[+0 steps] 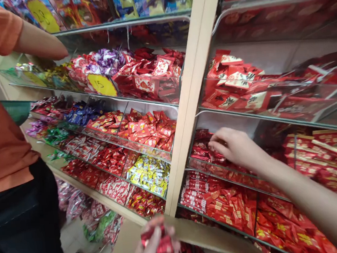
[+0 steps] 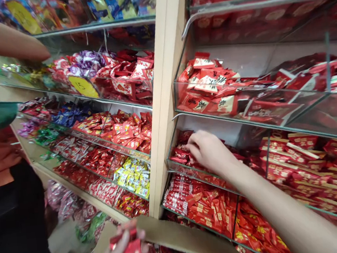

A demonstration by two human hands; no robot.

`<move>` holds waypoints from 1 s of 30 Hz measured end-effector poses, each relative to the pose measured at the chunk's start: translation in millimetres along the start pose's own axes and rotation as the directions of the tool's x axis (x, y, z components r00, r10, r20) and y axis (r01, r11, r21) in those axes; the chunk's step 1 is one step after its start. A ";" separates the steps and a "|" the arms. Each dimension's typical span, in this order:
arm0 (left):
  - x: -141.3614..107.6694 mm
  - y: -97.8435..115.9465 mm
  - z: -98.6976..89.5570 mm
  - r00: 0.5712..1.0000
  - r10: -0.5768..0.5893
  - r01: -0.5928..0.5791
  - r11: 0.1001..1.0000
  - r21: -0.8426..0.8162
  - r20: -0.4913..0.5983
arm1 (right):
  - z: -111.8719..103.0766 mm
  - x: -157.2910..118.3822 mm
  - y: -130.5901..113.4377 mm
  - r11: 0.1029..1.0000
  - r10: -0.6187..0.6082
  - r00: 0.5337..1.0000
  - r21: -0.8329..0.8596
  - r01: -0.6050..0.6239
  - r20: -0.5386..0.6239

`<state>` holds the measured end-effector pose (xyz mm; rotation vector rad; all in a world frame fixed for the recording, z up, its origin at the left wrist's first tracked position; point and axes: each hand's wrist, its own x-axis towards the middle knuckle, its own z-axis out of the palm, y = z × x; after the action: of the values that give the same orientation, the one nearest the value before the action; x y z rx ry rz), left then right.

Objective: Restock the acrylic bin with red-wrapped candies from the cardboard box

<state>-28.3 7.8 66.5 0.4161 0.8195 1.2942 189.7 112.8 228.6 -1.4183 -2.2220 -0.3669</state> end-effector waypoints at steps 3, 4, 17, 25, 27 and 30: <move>-8.6 25.7 41.1 0.972 0.212 -0.208 0.977 -0.043 0.101 | 5.9 -58.5 -55.8 0.846 0.054 0.959 0.497 -0.193 0.279; -8.2 29.7 52.1 0.948 0.289 -0.285 0.957 -0.045 0.134 | 12.2 -75.2 -70.5 0.733 0.040 0.922 0.616 -0.289 0.385; 7.1 11.5 65.0 0.879 0.272 -0.385 0.890 0.246 0.392 | 52.0 -122.6 -72.8 0.247 0.178 0.888 0.854 -0.458 0.425; 4.4 7.6 64.1 0.875 0.208 -0.383 0.850 0.363 0.437 | 61.2 -131.6 -71.3 0.242 0.138 0.897 0.864 -0.442 0.421; 4.2 8.6 64.9 0.876 0.176 -0.351 0.871 0.344 0.449 | 51.0 -127.4 -70.1 0.327 0.099 0.896 0.836 -0.441 0.434; 3.1 13.9 64.1 0.882 0.247 -0.372 0.887 0.273 0.401 | 19.4 -103.2 -58.5 0.494 0.130 0.920 0.781 -0.382 0.369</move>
<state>9.4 25.0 117.4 1.0733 0.6823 1.3181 168.3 16.7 159.6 -1.2017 -1.8279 0.9736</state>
